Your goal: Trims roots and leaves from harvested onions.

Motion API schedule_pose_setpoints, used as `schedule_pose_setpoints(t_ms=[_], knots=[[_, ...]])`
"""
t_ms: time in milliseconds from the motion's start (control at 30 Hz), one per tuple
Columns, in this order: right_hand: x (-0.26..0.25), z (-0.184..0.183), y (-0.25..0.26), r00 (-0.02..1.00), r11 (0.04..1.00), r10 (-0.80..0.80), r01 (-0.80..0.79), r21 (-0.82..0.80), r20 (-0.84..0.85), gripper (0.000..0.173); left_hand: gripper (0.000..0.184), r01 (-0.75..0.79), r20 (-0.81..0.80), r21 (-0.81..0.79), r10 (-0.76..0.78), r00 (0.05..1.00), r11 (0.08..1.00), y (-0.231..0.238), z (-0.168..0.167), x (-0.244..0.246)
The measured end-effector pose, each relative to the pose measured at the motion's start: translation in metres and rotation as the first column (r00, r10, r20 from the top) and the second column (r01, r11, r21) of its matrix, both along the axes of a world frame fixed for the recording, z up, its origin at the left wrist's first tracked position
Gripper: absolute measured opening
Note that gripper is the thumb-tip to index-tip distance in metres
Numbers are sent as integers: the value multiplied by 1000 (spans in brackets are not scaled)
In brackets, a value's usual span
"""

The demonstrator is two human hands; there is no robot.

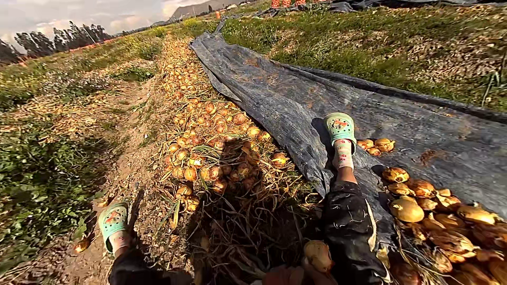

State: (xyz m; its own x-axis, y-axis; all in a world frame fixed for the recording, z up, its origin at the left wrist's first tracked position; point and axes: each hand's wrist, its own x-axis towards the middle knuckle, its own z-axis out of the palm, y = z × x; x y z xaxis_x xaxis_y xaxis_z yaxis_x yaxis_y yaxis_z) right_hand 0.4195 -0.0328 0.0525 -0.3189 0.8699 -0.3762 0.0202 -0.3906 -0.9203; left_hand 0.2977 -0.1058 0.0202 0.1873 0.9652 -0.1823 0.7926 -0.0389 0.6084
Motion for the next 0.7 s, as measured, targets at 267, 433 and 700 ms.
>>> schedule_pose_setpoints(t_ms=[267,433,700], knots=[[65,-38,64,868,724,-455,491,485,-198,27,22,206,-111,397,-176,978,894,140,52,26],[106,37,102,774,723,-631,611,324,-50,51,40,-228,-188,-157,198,962,961,202,50,-41],[58,67,77,913,924,-381,369,102,146,43,62,-460,-465,-88,372,803,884,245,22,-184]])
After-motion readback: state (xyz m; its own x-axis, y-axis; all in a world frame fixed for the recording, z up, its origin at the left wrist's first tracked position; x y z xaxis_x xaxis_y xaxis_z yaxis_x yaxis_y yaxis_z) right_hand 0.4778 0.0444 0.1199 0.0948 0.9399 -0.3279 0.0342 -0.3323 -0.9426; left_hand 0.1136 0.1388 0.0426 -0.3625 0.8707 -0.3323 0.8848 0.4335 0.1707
